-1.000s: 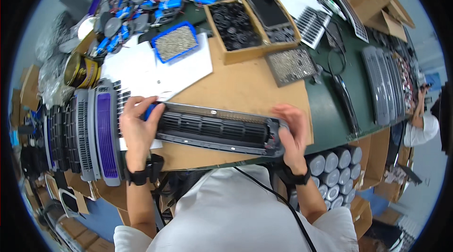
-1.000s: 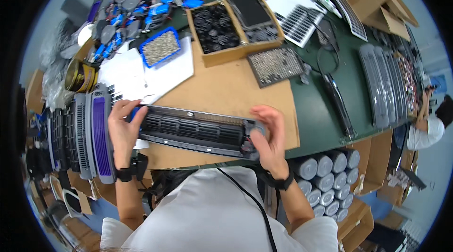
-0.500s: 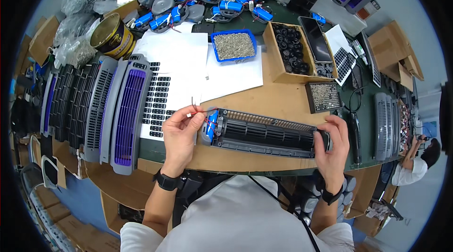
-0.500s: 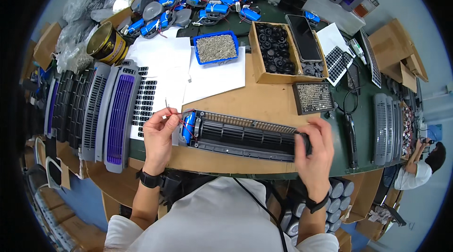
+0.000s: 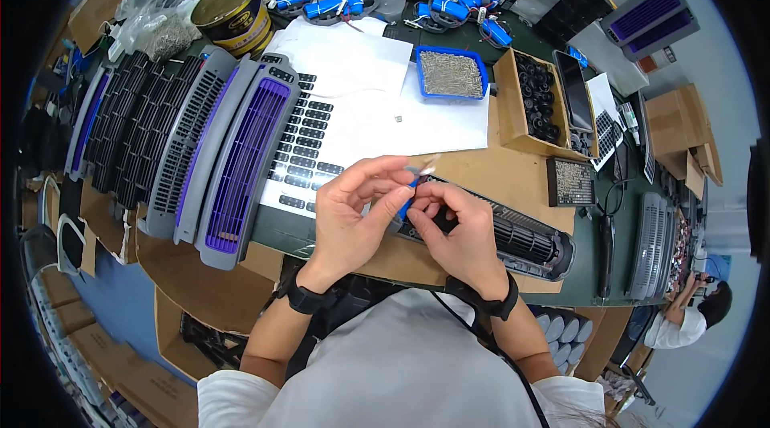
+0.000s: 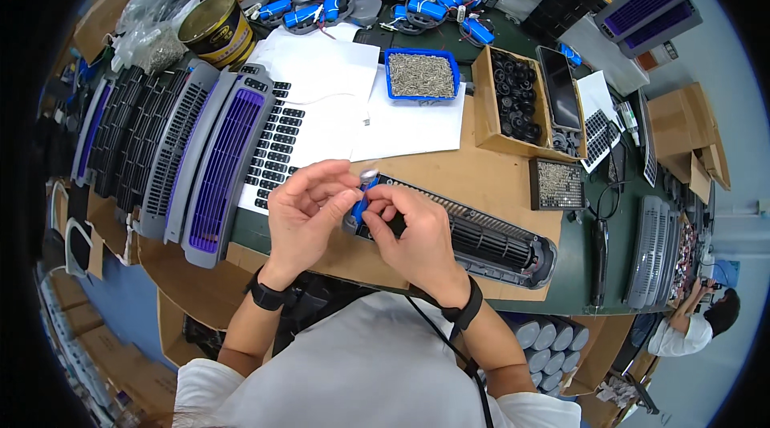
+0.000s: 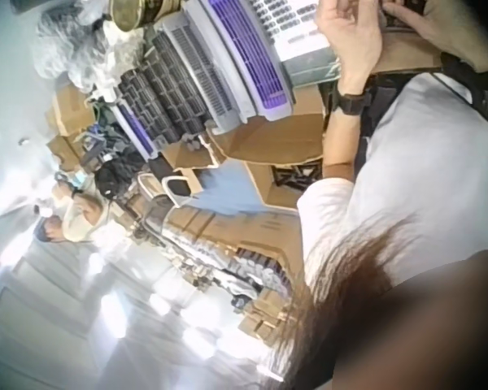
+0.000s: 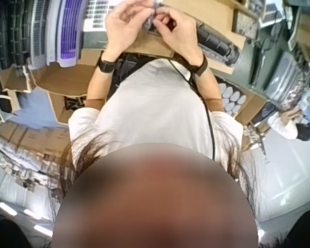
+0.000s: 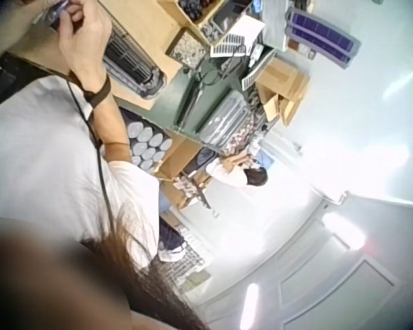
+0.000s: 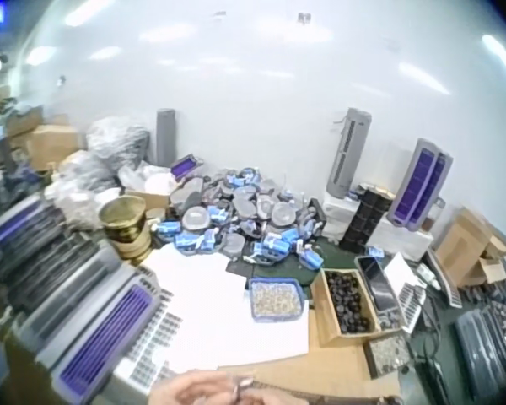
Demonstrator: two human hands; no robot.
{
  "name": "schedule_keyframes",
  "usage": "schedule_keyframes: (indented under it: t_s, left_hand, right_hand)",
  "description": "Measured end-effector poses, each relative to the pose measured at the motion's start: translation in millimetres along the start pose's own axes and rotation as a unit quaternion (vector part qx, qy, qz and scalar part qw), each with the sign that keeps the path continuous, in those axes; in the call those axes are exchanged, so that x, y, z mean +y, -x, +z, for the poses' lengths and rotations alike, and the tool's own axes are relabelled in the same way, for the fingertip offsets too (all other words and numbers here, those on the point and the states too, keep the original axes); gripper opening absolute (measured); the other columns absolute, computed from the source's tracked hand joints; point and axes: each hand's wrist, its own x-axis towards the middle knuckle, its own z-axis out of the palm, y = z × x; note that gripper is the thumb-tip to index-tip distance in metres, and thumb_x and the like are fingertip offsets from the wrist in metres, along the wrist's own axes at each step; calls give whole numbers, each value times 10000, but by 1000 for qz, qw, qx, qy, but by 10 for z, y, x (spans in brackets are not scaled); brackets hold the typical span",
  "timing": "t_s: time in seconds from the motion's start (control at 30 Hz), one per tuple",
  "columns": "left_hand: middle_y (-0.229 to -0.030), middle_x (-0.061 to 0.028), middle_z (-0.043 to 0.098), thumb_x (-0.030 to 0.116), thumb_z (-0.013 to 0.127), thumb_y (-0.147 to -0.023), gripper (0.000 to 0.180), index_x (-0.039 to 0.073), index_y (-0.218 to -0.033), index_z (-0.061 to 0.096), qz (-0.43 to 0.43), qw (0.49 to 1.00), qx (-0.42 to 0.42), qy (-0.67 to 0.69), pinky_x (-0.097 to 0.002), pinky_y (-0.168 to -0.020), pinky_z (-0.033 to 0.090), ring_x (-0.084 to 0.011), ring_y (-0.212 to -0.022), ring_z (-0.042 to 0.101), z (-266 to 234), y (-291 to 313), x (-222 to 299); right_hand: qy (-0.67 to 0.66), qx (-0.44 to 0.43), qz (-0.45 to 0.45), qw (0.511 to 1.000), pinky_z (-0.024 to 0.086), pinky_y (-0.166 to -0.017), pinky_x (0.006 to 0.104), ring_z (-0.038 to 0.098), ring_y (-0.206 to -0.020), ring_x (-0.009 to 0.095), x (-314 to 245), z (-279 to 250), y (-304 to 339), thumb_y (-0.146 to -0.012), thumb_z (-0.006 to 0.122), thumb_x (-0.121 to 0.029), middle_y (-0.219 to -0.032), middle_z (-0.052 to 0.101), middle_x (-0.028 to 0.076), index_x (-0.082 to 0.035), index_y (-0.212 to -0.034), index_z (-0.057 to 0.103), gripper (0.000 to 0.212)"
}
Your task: The person assembles a portable electronic device on a workbench. They insert a battery pack into the chassis, secure it with a power drill, connect internal wiring, and attach a purple front grille. The person then fastens the rear casing and performs a final check of the assembled unit.
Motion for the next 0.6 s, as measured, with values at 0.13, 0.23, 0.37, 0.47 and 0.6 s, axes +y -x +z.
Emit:
schedule_keyframes:
  t_s: [0.13,0.23,0.37,0.47,0.6]
  left_hand:
    - [-1243,-133,601,-75,672,-822,587,-5,-1373,483,-10,1000,-17,-20,-336,-1012,463,-195,-1148,596,-144,-28,-7]
    - [-1351,-150,527,-49,751,-731,768,29,-1426,433,-6,986,-79,-147,-384,-1086,403,-263,-1269,514,-210,-36,60]
    - [-1437,-163,440,-14,826,-634,930,63,-1457,400,-25,956,-169,-236,-386,-1116,369,-326,-1333,443,-191,-26,46]
    - [-1426,-159,468,28,862,-592,955,48,-1443,428,-18,947,-172,-272,-375,-1101,380,-317,-1320,465,-173,-17,21]
    - [-1399,-168,494,42,865,-600,925,53,-1428,453,-22,934,-127,-332,-385,-1087,393,-329,-1309,473,-296,23,304]
  right_hand:
    - [-36,24,64,997,492,-657,269,630,-694,139,13,-119,-4,-820,689,11,-838,695,62,12,-1093,620,282]
    - [45,28,47,997,501,-667,292,634,-740,180,53,-276,1,-817,683,18,-861,679,83,2,-1061,634,249]
    - [53,-21,18,998,487,-711,336,631,-777,238,89,-327,-4,-796,735,-46,-861,658,95,-23,-989,661,207]
    - [71,-16,-7,997,461,-729,363,619,-782,265,33,-186,-37,-770,771,-101,-840,641,91,-43,-939,673,204]
    - [108,3,-38,993,443,-719,373,603,-759,263,-18,-25,-95,-744,769,-80,-798,620,73,-60,-907,670,192]
